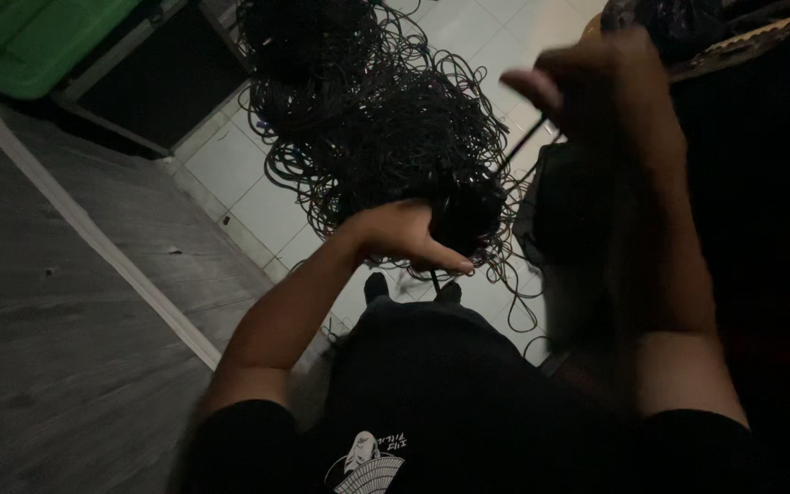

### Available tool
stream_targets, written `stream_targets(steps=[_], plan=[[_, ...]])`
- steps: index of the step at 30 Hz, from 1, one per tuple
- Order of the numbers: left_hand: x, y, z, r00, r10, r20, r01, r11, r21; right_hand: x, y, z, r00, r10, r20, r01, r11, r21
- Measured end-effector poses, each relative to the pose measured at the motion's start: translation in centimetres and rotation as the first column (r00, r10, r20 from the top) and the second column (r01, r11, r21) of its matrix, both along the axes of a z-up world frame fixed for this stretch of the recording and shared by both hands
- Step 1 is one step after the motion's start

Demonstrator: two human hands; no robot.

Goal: The person untangles individual black cables from a large pile on the tiled floor, coils them by hand, and places them into a white plastic bin.

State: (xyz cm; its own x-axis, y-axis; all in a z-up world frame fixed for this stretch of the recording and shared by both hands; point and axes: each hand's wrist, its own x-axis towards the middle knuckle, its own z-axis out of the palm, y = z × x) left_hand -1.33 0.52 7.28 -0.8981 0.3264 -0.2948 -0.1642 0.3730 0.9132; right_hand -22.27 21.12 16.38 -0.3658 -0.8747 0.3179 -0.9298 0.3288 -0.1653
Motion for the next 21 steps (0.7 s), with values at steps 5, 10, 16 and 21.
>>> stream_targets(steps=[5, 10, 16, 21], plan=[[0.4, -2.3, 3.2, 0.982, -0.07, -0.178, 0.143, 0.886, 0.441, -6.3, -1.8, -10.8, 0.606, 0.414, 0.679, -0.177, 0.903, -0.392], [-1.4, -8.2, 3.0, 0.875, 0.155, -0.459, 0.225, 0.709, 0.668, -3.1, -2.0, -21.6, 0.475, 0.106, 0.873, 0.133, 0.973, -0.191], [-0.9, -15.0, 5.0, 0.639, 0.617, -0.459, 0.15, 0.486, 0.861, 1.9, -0.4, -27.3, 0.449, 0.052, 0.892, 0.002, 0.998, -0.059], [-1.3, -18.3, 2.5, 0.188, 0.822, -0.537, -0.385, 0.564, 0.73, 6.1, 1.3, -19.8, 0.532, 0.052, 0.845, -0.103, 0.995, 0.004]])
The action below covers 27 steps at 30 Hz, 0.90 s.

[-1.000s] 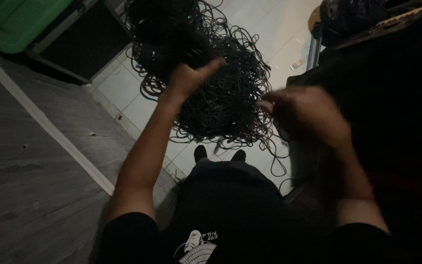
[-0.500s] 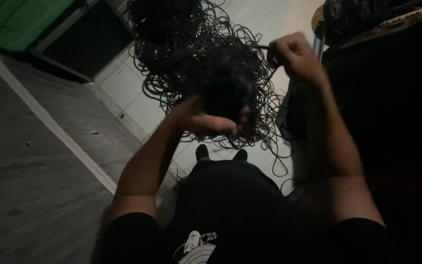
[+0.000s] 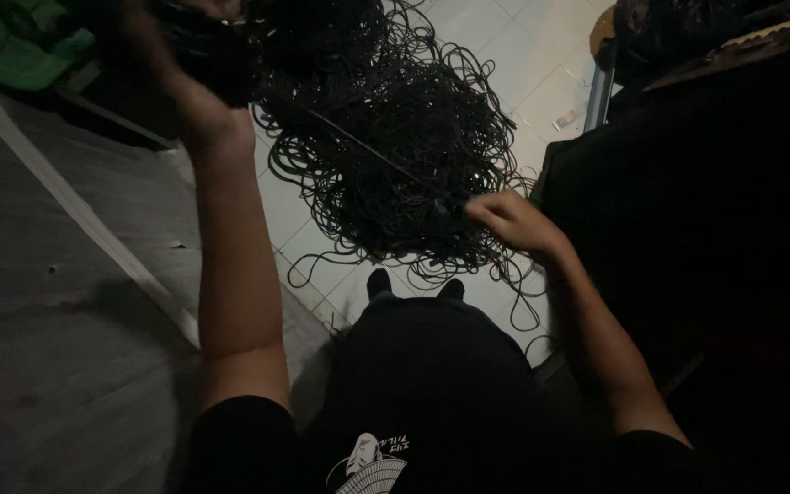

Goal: The person untangles individual black cables from a large pile on the tiled floor, coils them by hand, and places them into a white plastic bin.

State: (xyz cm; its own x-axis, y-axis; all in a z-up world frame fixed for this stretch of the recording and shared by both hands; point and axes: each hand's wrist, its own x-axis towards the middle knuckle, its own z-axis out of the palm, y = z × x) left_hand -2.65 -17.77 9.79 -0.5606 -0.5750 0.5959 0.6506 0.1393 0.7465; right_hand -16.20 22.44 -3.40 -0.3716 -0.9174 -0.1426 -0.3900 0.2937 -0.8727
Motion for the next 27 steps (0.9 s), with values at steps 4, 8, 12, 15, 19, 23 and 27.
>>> stream_targets(steps=[4, 8, 12, 15, 19, 23, 27], plan=[[-0.4, -1.1, -2.7, 0.973, 0.097, 0.21, -0.105, 0.994, 0.026, 0.1, 2.1, 9.3, 0.957, 0.019, -0.289, -0.028, 0.999, -0.028], [-1.7, 0.5, -4.8, 0.953, -0.016, 0.304, -0.001, 0.998, 0.056, -1.4, 3.7, 16.2, 0.778, -0.062, -0.625, -0.024, 0.991, -0.129], [-2.9, 3.1, -7.3, 0.597, -0.094, 0.797, 0.09, 0.995, 0.049, -4.0, 1.8, 20.2, 0.536, -0.112, -0.837, -0.019, 0.989, -0.145], [-5.2, 7.2, -11.6, 0.137, -0.031, 0.99, 0.376, 0.926, -0.023, -6.8, 0.0, 21.4, 0.419, -0.114, -0.901, -0.007, 0.992, -0.129], [-4.6, 13.7, -15.0, 0.167, -0.65, 0.741, 0.492, 0.706, 0.509, -10.7, -2.4, 20.3, 0.459, -0.119, -0.881, 0.012, 0.992, -0.127], [-1.2, 16.0, -9.6, -0.003, -0.933, 0.361, 0.759, 0.233, 0.608, -14.3, -4.4, 13.9, 0.916, -0.069, -0.396, -0.026, 0.973, -0.23], [-1.2, 15.2, -5.3, 0.002, -0.999, -0.049, 0.779, -0.029, 0.627, -14.1, -6.9, 2.0, 1.0, 0.014, -0.007, -0.015, 0.968, -0.249]])
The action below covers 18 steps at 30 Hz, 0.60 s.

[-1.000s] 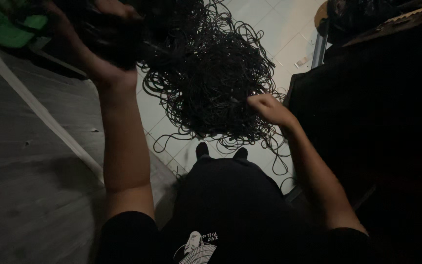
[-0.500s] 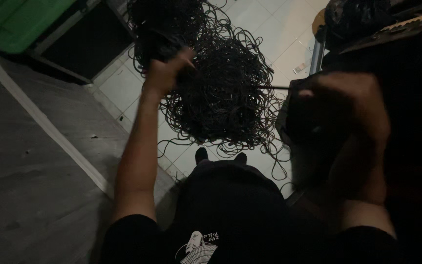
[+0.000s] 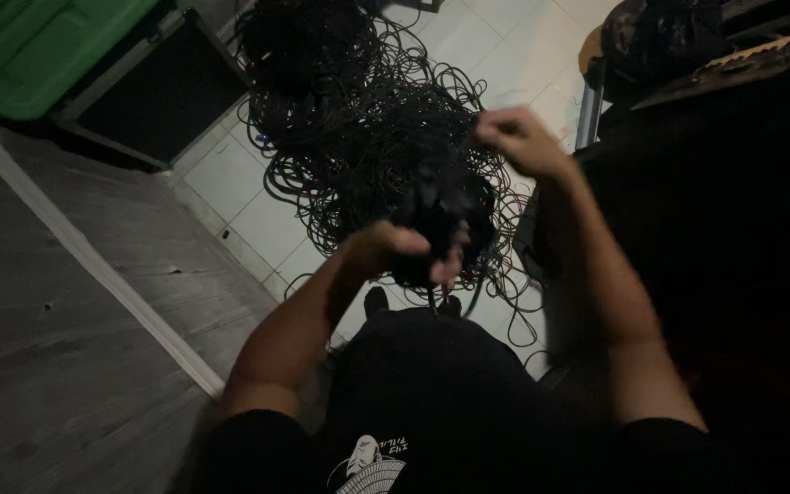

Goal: The person untangles individual black cables from a large pile on the tiled floor, coils them by hand, and places them into a white plastic bin.

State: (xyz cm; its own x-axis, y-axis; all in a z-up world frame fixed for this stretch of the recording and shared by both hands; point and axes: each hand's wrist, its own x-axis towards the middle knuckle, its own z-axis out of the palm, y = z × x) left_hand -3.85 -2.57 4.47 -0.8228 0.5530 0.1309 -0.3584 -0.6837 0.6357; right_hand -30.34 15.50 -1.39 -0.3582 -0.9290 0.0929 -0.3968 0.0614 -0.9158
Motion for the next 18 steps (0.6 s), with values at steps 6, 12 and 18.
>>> stream_targets(steps=[6, 12, 18], plan=[[-4.2, -4.7, 1.0, 0.804, 0.575, -0.156, -0.569, 0.818, 0.082, 4.0, -1.6, -10.9, 0.965, -0.129, 0.227, 0.096, 0.984, 0.151], [-5.9, -12.0, -2.2, 0.16, 0.879, -0.45, -0.932, -0.015, -0.361, 9.7, 0.6, -4.7, 0.999, -0.007, 0.033, -0.005, 0.942, 0.336], [-7.4, -12.9, -5.8, 0.334, 0.818, -0.468, -0.708, -0.11, -0.698, 11.2, 3.3, 6.6, 0.85, -0.018, -0.526, 0.147, 0.968, 0.204]])
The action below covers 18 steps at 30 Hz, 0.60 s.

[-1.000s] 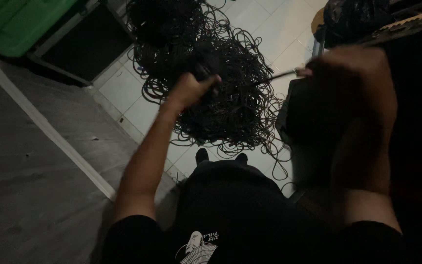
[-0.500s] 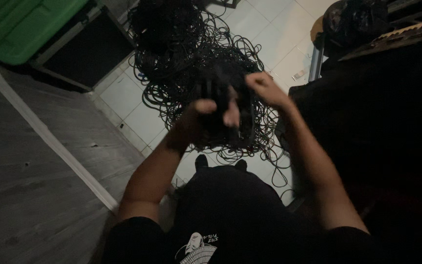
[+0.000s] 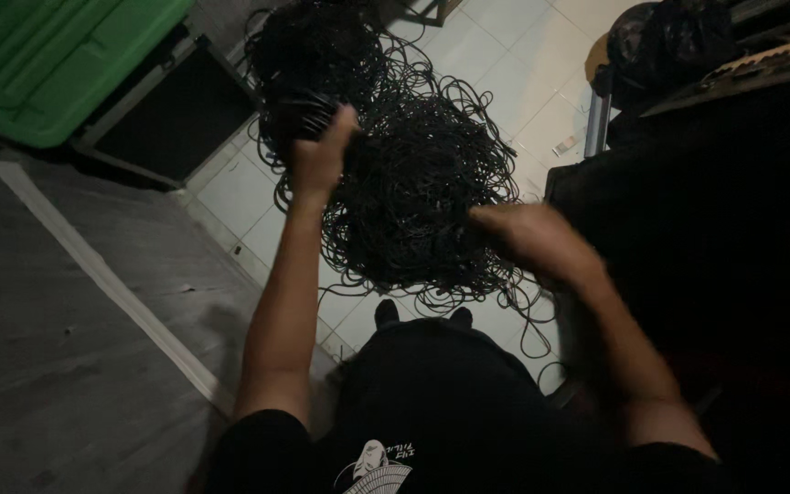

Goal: The person untangles individual black cables from a large pile on the tiled floor, coils them by hand, and places them into a white plastic bin.

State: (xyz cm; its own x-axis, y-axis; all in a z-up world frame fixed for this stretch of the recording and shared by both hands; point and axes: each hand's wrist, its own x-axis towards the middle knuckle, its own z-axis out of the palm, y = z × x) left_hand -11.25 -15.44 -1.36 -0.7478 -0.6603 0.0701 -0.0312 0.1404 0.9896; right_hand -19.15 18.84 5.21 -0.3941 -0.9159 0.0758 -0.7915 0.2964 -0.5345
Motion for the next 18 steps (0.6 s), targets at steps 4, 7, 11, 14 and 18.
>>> stream_targets(steps=[4, 7, 11, 14, 18], plan=[[0.6, 2.6, -2.1, 0.771, -0.398, 0.496, 0.403, 0.909, 0.104, -3.5, -1.2, 6.5, 0.81, 0.144, -0.568, -0.046, 0.982, 0.183], [-0.2, 6.1, -5.6, 0.606, -0.733, 0.309, 0.617, 0.678, 0.401, -5.4, -4.0, 9.4, 0.804, 0.255, -0.536, -0.199, 0.967, 0.161], [2.2, 9.8, -5.2, 0.323, -0.83, -0.455, 0.734, -0.084, 0.674, -8.3, -7.9, 6.6, 0.916, 0.359, -0.176, -0.376, 0.924, -0.074], [4.9, 10.6, -1.4, 0.328, -0.644, -0.691, 0.672, -0.355, 0.65, -8.7, -9.9, 0.8, 0.836, 0.404, 0.371, -0.345, 0.913, -0.217], [5.8, 9.1, 1.5, 0.549, -0.235, -0.802, 0.783, -0.191, 0.592, -3.7, -9.2, -6.2, 0.76, 0.52, 0.391, -0.148, 0.723, -0.674]])
